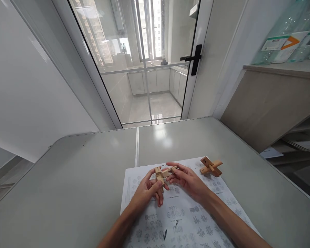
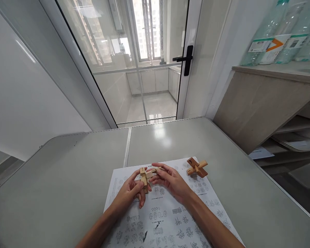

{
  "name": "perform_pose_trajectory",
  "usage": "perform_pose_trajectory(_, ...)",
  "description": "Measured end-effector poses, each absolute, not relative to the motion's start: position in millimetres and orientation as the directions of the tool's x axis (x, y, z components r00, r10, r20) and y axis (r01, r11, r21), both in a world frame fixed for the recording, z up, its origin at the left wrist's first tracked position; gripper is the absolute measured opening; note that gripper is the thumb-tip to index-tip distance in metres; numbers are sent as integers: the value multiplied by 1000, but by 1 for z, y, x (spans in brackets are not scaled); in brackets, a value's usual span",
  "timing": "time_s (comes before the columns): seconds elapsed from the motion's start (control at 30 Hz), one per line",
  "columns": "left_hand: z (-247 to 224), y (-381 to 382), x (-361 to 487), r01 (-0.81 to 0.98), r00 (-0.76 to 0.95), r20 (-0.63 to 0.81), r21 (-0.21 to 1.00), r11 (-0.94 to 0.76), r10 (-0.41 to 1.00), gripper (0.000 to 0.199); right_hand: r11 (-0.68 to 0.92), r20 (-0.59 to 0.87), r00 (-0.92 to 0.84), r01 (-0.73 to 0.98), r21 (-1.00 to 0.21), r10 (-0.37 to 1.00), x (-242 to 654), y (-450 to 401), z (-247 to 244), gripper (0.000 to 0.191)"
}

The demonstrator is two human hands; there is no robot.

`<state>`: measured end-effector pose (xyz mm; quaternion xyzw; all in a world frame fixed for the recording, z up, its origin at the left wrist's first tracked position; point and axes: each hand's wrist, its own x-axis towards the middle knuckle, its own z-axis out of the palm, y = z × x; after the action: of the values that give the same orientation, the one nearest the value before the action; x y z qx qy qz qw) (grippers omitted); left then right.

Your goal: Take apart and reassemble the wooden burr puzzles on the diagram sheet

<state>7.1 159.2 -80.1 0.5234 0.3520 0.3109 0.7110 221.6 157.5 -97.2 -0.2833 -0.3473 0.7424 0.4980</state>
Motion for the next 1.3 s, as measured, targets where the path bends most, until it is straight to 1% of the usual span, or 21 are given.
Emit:
perform_pose_trajectory(0.1, -79, 159, 8, -70, 553, -179, 963, 260, 813, 66, -272, -77, -347, -560, -783, 935, 222, 159, -99, 38)
perform_pose_trajectory(0.27, -82, 159, 8, -84, 547, -168, 964, 253, 820, 69, -242, -67, -331, -522, -818, 941, 221, 161, -107, 29)
perform_pose_trajectory(0.47, -83, 159, 8, -97, 540, -165, 962, 256, 825, 64, -172, -41, -276, -471, -865, 960, 221, 160, -111, 30)
perform_pose_trajectory(0.67, -81, 159, 9, -62, 555, -181, 964, 258, 812, 67, -192, -68, -319, -376, -907, 945, 222, 158, -109, 35)
perform_pose_trajectory(0.77, -83, 159, 8, -69, 577, -175, 963, 261, 798, 67, -192, -58, -325, -396, -898, 944, 221, 157, -109, 35)
perform_pose_trajectory(0.9, -86, 158, 8, -78, 582, -167, 963, 259, 796, 68, -182, -41, -323, -419, -890, 946, 219, 159, -110, 29)
perform_pose_trajectory(1.1, -86, 158, 9, -85, 576, -161, 963, 255, 801, 72, -175, -19, -370, -393, -902, 929, 216, 159, -108, 31)
perform_pose_trajectory(1.3, -86, 158, 9, -93, 566, -162, 962, 258, 809, 76, -176, -19, -379, -384, -906, 925, 213, 157, -105, 33)
